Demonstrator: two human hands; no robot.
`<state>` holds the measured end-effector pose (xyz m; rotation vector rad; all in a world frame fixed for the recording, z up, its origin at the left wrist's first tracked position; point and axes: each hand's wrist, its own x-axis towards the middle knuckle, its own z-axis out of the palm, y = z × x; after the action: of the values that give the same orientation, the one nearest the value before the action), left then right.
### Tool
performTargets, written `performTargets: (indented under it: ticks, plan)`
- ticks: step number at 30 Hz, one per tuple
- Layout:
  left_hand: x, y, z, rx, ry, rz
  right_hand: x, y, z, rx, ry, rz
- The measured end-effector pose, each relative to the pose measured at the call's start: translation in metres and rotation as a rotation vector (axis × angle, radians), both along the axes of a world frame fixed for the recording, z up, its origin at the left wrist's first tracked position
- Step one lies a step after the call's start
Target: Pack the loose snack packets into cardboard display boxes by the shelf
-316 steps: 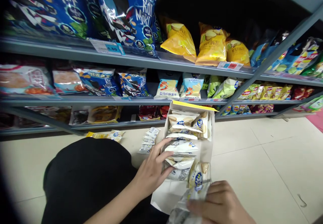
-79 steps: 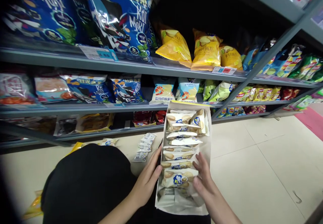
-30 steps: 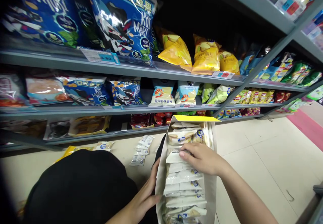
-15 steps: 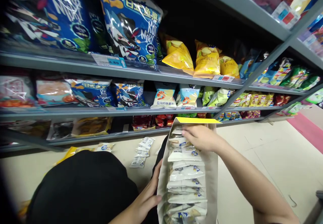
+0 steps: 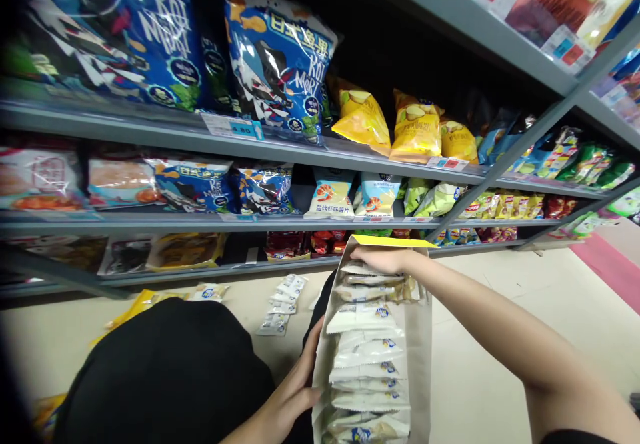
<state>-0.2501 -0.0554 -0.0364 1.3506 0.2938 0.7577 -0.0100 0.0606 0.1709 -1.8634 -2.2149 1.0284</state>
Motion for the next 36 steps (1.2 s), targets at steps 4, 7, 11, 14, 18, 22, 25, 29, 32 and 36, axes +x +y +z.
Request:
performTargets:
  ticks: [4,7,11,14,18,22,25,29,32,36]
  plan:
    - [-0.001,0.001,0.006,0.017,0.009,-0.009,0.002,-0.004,0.001,-0.168,0.161,-0.143]
    - [-0.001,0.001,0.006,0.037,0.044,0.01,0.001,-0.013,-0.003,-0.267,0.17,-0.073]
    - [0.001,0.0,0.001,0.075,0.038,0.026,-0.011,-0.031,-0.006,-0.192,-0.15,0.064]
    - [0.002,0.0,0.0,0.08,0.036,0.024,-0.015,-0.036,0.0,-0.193,-0.155,0.053]
    - [0.003,0.0,0.001,0.069,0.053,0.012,-0.003,-0.035,0.016,-0.201,0.009,0.028]
    - [0.003,-0.001,0.0,0.085,0.057,0.022,0.006,-0.04,0.014,-0.174,-0.083,0.062]
    - [0.002,-0.001,-0.003,0.095,0.067,0.027,0.003,-0.05,0.006,-0.094,-0.179,0.001]
    - [0.002,-0.001,-0.003,0.087,0.075,0.026,0.001,-0.074,0.027,0.158,-0.228,-0.135]
    - [0.002,0.0,-0.003,0.07,0.084,0.032,0.007,-0.096,0.046,0.212,-0.554,-0.352]
    - [0.002,0.0,-0.003,0.061,0.089,0.031,0.013,-0.111,0.03,0.127,-0.912,-0.454]
